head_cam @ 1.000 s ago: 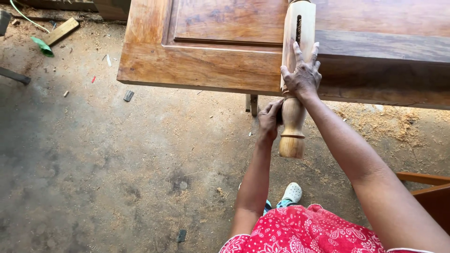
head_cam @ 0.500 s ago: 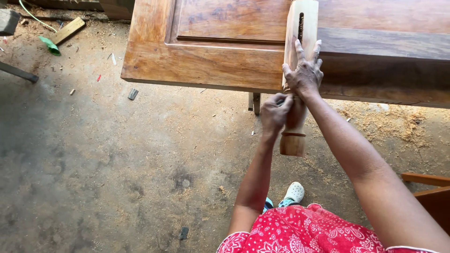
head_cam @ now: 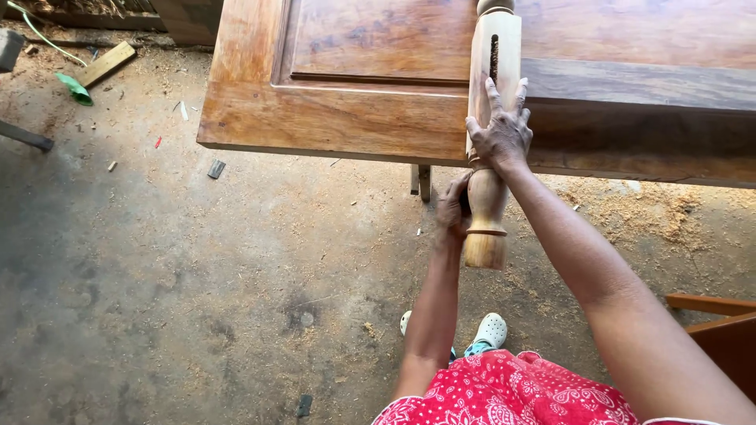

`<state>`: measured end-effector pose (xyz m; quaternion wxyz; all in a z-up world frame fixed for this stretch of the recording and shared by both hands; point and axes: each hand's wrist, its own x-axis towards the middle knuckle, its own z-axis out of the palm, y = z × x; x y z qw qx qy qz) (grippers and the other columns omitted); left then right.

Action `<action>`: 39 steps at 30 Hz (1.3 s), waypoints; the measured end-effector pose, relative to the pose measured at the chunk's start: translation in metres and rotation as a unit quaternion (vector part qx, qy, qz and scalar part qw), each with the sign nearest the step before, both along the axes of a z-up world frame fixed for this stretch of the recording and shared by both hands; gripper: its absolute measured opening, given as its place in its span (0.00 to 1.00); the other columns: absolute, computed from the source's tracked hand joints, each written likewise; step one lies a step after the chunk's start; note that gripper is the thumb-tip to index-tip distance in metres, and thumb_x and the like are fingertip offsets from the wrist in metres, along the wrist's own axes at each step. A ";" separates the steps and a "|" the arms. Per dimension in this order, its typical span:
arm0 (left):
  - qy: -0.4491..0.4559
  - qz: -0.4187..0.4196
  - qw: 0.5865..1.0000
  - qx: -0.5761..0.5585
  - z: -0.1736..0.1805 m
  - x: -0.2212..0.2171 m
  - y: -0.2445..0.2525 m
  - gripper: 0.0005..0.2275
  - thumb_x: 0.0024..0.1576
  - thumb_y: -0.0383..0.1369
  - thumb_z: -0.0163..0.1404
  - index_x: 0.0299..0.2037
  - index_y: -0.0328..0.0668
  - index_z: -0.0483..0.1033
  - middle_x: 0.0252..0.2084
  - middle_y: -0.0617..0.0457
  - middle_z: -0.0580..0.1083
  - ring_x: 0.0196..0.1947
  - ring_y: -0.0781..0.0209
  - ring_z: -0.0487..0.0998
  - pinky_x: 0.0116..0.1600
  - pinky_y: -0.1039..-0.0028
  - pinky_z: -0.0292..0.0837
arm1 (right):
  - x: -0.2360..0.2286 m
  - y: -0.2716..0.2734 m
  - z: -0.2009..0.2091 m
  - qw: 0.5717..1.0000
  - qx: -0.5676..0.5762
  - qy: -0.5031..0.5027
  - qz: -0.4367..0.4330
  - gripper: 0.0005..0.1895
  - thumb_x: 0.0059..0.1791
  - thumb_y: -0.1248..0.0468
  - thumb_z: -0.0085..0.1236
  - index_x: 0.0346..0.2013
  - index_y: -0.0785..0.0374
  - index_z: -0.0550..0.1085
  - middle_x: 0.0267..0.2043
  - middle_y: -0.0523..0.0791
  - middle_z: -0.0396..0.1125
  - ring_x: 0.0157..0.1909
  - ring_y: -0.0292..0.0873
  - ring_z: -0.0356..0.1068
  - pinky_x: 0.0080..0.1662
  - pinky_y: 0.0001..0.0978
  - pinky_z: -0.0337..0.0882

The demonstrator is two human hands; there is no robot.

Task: Sanding and scraping a turned wooden furniture leg to smooth the surface.

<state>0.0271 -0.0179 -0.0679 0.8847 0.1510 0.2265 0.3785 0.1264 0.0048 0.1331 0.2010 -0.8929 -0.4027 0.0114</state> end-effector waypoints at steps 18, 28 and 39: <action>-0.021 -0.005 1.000 0.014 0.054 -0.008 -0.005 0.12 0.65 0.36 0.54 0.51 0.35 0.79 0.46 0.47 0.79 0.42 0.60 0.80 0.45 0.71 0.81 | 0.003 0.001 -0.004 1.000 0.016 -0.020 0.004 0.43 0.49 0.46 0.61 0.77 0.40 0.57 0.79 0.62 0.34 0.65 0.68 0.60 0.57 0.58 0.70; -0.025 0.017 0.999 0.013 0.056 -0.017 -0.021 0.13 0.65 0.37 0.53 0.53 0.35 0.78 0.48 0.48 0.79 0.45 0.61 0.80 0.49 0.72 0.80 | 0.010 0.004 -0.012 1.000 -0.013 -0.006 0.000 0.44 0.49 0.45 0.60 0.78 0.39 0.54 0.79 0.62 0.33 0.66 0.69 0.59 0.56 0.58 0.71; -0.040 0.048 0.998 0.019 0.041 -0.015 -0.029 0.15 0.65 0.37 0.52 0.56 0.36 0.76 0.49 0.49 0.79 0.48 0.62 0.79 0.53 0.74 0.79 | 0.012 0.005 -0.018 1.000 -0.014 -0.003 0.004 0.47 0.47 0.45 0.61 0.78 0.34 0.52 0.79 0.63 0.31 0.67 0.68 0.59 0.56 0.57 0.71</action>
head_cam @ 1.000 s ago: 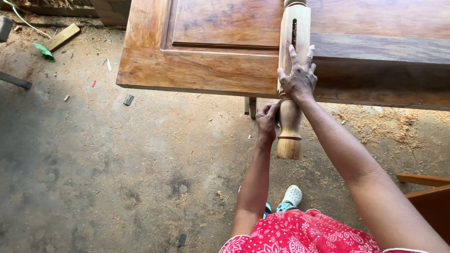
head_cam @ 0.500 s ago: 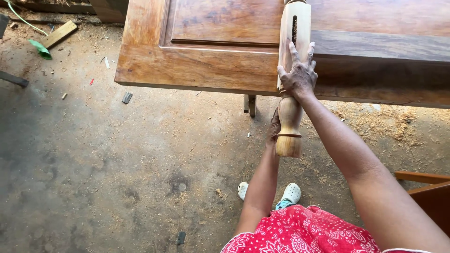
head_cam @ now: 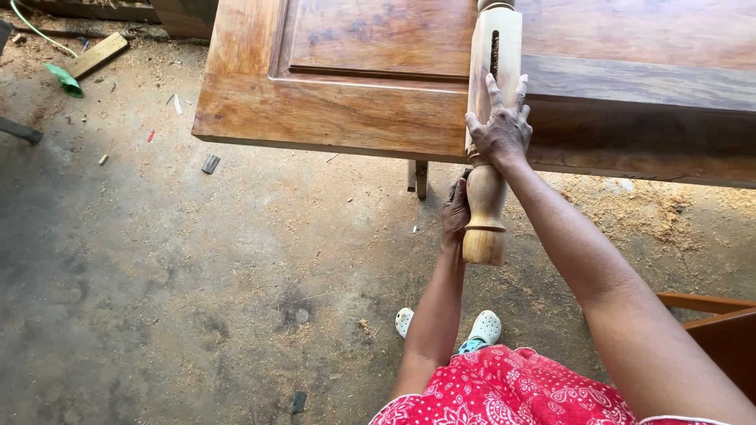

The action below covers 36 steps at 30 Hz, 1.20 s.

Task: Sanding and scraping a turned wooden furniture leg to smooth the surface.

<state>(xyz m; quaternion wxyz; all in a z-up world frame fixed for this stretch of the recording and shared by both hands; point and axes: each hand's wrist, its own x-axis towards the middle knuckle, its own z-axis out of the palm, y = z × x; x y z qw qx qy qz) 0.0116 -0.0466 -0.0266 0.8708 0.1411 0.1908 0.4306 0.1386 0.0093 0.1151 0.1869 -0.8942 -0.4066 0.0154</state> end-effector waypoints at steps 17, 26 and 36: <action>0.082 -0.022 0.996 -0.004 -0.035 0.021 0.025 0.12 0.64 0.34 0.53 0.48 0.32 0.80 0.44 0.45 0.80 0.39 0.59 0.82 0.46 0.70 0.82 | 0.000 0.001 0.001 1.000 0.000 -0.001 -0.003 0.46 0.47 0.45 0.60 0.78 0.34 0.52 0.78 0.63 0.33 0.65 0.68 0.60 0.54 0.57 0.72; 0.249 0.006 0.952 0.179 0.047 -0.008 0.029 0.10 0.63 0.34 0.54 0.48 0.37 0.81 0.47 0.45 0.80 0.41 0.57 0.83 0.47 0.69 0.83 | -0.006 -0.001 0.013 1.000 0.000 0.017 -0.006 0.44 0.48 0.45 0.58 0.78 0.36 0.53 0.79 0.62 0.33 0.67 0.68 0.58 0.57 0.58 0.71; 0.369 0.060 0.876 0.306 0.048 -0.012 0.031 0.09 0.65 0.34 0.53 0.47 0.39 0.83 0.41 0.46 0.81 0.37 0.56 0.82 0.43 0.67 0.82 | 0.003 -0.004 0.008 0.999 0.000 0.053 0.011 0.33 0.60 0.42 0.39 0.79 0.37 0.49 0.80 0.61 0.27 0.69 0.77 0.52 0.62 0.59 0.64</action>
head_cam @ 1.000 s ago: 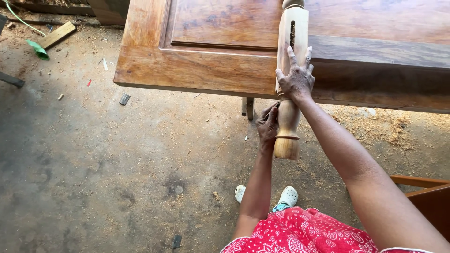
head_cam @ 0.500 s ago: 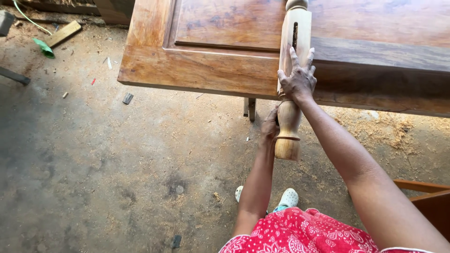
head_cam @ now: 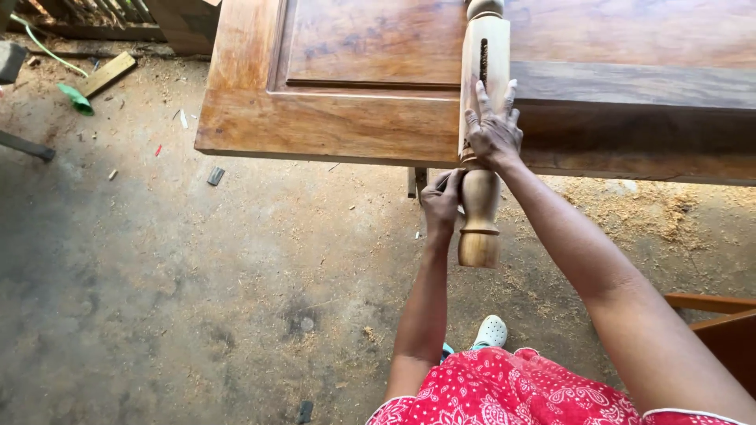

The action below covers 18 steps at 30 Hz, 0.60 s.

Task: Sanding and scraping a turned wooden furniture leg to smooth the surface.

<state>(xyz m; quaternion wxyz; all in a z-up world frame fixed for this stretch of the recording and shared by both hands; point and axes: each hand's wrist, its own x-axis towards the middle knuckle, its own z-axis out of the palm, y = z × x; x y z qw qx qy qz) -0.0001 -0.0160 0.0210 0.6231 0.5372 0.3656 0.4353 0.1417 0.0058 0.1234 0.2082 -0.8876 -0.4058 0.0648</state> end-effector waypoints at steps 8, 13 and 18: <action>0.057 0.016 0.998 0.027 0.033 0.003 -0.004 0.09 0.63 0.34 0.54 0.46 0.40 0.83 0.38 0.48 0.81 0.33 0.57 0.82 0.38 0.65 0.82 | 0.009 0.007 -0.002 1.000 -0.009 0.024 0.004 0.33 0.59 0.42 0.40 0.78 0.35 0.49 0.81 0.58 0.26 0.72 0.72 0.52 0.63 0.62 0.64; 0.343 0.045 0.862 0.370 0.077 0.013 -0.017 0.08 0.64 0.36 0.51 0.42 0.47 0.84 0.38 0.49 0.79 0.34 0.54 0.81 0.35 0.64 0.79 | 0.031 0.017 -0.022 0.997 -0.027 0.072 0.001 0.34 0.58 0.41 0.41 0.78 0.29 0.47 0.81 0.53 0.18 0.75 0.73 0.47 0.65 0.65 0.61; 0.262 -0.015 0.944 0.199 0.044 0.008 0.005 0.08 0.65 0.35 0.51 0.45 0.43 0.82 0.42 0.48 0.80 0.34 0.57 0.82 0.36 0.69 0.81 | 0.035 0.020 -0.020 0.990 -0.061 0.127 0.003 0.37 0.55 0.38 0.43 0.77 0.24 0.43 0.81 0.48 0.11 0.77 0.77 0.38 0.71 0.60 0.56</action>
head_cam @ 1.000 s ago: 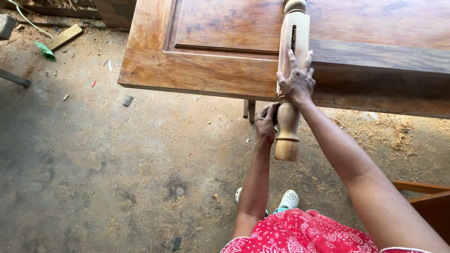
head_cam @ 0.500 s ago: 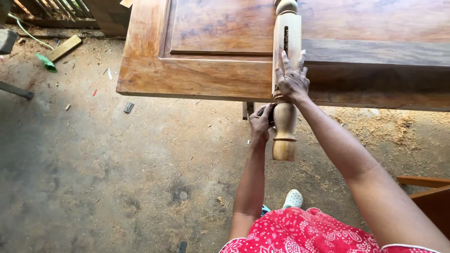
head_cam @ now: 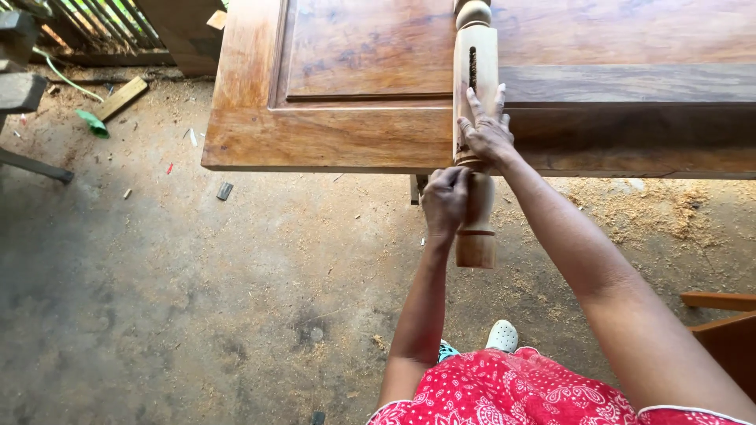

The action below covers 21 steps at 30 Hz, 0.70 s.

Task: Sanding and scraping a turned wooden furniture leg to smooth the surface.

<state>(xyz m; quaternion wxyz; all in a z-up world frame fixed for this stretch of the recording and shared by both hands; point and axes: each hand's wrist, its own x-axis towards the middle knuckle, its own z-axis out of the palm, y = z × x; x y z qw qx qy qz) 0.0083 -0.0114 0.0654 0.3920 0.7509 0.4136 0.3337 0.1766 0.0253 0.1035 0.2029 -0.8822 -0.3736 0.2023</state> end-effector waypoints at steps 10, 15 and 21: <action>-0.021 0.020 0.999 -0.043 0.026 0.009 -0.019 0.08 0.62 0.36 0.53 0.42 0.43 0.83 0.39 0.48 0.81 0.34 0.58 0.81 0.37 0.68 0.80 | -0.002 -0.002 -0.001 1.000 -0.006 0.017 0.006 0.37 0.57 0.39 0.42 0.78 0.24 0.41 0.81 0.48 0.12 0.77 0.77 0.37 0.72 0.60 0.52; 0.115 0.037 0.967 0.222 0.018 0.013 -0.025 0.09 0.63 0.37 0.51 0.39 0.44 0.83 0.39 0.47 0.79 0.35 0.53 0.79 0.36 0.65 0.79 | 0.003 -0.002 -0.004 1.000 0.012 0.015 0.010 0.36 0.55 0.39 0.43 0.76 0.23 0.43 0.81 0.51 0.11 0.77 0.72 0.46 0.70 0.58 0.59; -0.221 0.049 0.930 -0.291 -0.037 0.004 0.014 0.09 0.61 0.36 0.55 0.44 0.41 0.83 0.38 0.48 0.82 0.33 0.57 0.83 0.36 0.65 0.84 | 0.003 0.001 -0.011 1.000 0.010 -0.021 0.018 0.37 0.56 0.39 0.45 0.78 0.25 0.43 0.81 0.51 0.14 0.75 0.79 0.42 0.68 0.62 0.58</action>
